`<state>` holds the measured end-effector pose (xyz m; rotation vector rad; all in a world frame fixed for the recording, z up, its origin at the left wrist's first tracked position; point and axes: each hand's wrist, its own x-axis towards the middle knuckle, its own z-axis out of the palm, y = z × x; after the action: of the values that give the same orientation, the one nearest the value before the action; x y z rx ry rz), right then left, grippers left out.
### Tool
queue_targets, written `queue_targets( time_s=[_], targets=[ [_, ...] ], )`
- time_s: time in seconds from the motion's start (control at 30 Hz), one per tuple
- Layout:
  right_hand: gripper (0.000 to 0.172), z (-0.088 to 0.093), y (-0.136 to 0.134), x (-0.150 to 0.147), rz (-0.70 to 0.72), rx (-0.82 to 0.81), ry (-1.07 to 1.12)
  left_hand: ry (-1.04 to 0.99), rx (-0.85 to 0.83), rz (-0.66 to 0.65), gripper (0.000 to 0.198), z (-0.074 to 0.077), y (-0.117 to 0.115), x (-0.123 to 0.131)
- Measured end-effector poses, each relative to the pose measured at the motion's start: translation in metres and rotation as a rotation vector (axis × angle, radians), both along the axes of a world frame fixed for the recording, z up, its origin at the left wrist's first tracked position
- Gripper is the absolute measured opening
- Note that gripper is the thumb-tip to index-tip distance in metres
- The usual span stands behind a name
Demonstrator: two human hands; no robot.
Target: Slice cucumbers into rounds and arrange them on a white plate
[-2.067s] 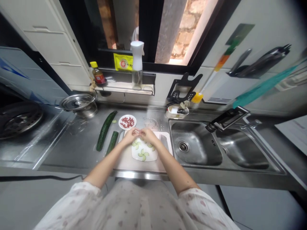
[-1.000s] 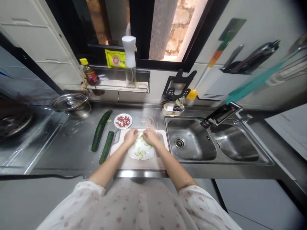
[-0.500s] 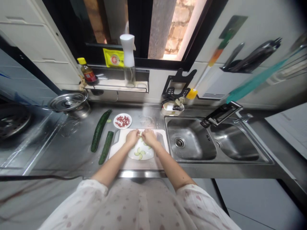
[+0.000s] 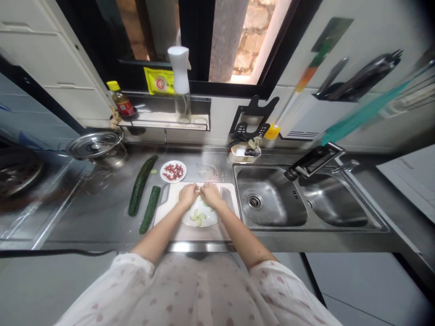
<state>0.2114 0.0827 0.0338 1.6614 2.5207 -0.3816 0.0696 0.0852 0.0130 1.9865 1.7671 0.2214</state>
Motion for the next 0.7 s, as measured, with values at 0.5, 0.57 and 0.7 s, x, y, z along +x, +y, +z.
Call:
queue_targets(
  time_s=[0.5,0.57,0.7],
  targets=[
    [0.025,-0.003,-0.0004,-0.002,-0.078,-0.013,0.012,0.012,0.007,-0.014,0.02,-0.0016,0.001,-0.0002],
    [0.026,-0.0032,-0.0006,-0.0023,-0.078,-0.006,0.009,0.014,0.007,-0.018,0.02,-0.0014,0.0007,-0.0001],
    [0.026,-0.0015,-0.0015,-0.0012,-0.084,-0.011,0.022,-0.014,0.004,0.007,0.018,-0.0014,0.0013,-0.0008]
  ],
)
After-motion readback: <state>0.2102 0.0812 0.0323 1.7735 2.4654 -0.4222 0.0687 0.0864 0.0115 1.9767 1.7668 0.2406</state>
